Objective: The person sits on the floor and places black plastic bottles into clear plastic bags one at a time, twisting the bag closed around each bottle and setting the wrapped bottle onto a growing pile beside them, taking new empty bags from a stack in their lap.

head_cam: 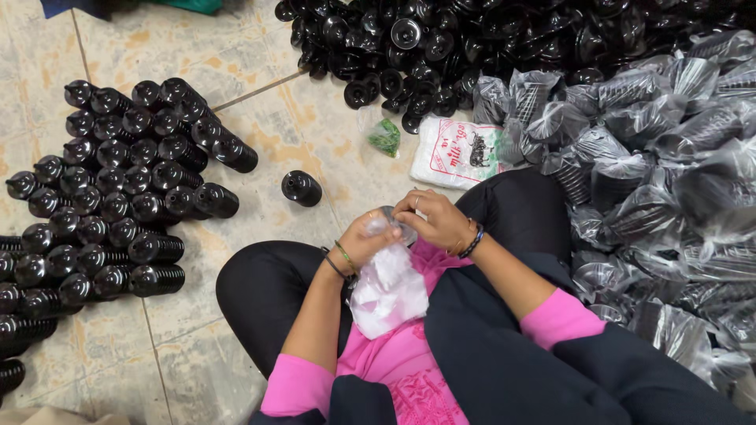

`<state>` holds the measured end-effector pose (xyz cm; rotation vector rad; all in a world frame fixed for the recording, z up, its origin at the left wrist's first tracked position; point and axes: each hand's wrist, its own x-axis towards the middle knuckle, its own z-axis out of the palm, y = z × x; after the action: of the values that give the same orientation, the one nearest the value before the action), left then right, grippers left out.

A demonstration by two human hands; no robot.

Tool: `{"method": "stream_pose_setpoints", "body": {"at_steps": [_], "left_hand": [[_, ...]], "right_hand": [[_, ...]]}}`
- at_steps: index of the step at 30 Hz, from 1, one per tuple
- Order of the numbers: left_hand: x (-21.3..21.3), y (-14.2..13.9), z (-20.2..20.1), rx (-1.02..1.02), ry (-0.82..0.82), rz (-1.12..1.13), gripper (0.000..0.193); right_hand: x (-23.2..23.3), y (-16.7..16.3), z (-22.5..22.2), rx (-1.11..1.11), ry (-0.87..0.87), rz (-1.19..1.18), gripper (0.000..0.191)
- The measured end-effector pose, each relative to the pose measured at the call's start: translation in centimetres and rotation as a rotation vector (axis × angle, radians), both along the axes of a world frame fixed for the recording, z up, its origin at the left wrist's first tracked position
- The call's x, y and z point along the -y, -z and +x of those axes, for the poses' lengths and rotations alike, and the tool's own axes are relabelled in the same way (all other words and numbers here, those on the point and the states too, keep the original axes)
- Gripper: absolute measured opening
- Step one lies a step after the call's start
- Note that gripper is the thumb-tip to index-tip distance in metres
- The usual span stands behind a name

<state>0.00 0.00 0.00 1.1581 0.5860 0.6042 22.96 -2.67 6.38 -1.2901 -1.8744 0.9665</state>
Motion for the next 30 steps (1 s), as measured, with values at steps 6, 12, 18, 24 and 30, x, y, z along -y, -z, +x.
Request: {"method": "stream_pose_setpoints", "body": {"at_steps": [6, 12, 18, 24, 30], "left_hand": [[0.9, -1.7, 1.2, -0.055, -0.103, 0.252, 0.020], [0.5, -2.0, 0.1, -0.034, -0.143, 0.218, 0.021], [1.3, -3.1, 1.1, -0.275, -0.394, 0.431, 0.018], [1.3, -3.1, 2.0, -0.245, -0.546, 0.328, 0.014], [1.8, -1.4, 2.4, -0.407, -0.654, 0.367, 0.017]], "right_hand": [[-0.1, 0.7, -1.9, -0.209, 0.040, 0.091, 0.012], [-0.3, -0.2, -0.7, -0.254, -0.177, -0.253, 0.056], [-0.8, 1.6, -0.1, -0.101, -0.093, -0.194, 0.036], [-0.8, 2.3, -0.3, -0.089, 0.053, -0.089, 0.025], [0.0, 0.3, -2.0, 0.018, 0.213, 0.034, 0.015]]}}
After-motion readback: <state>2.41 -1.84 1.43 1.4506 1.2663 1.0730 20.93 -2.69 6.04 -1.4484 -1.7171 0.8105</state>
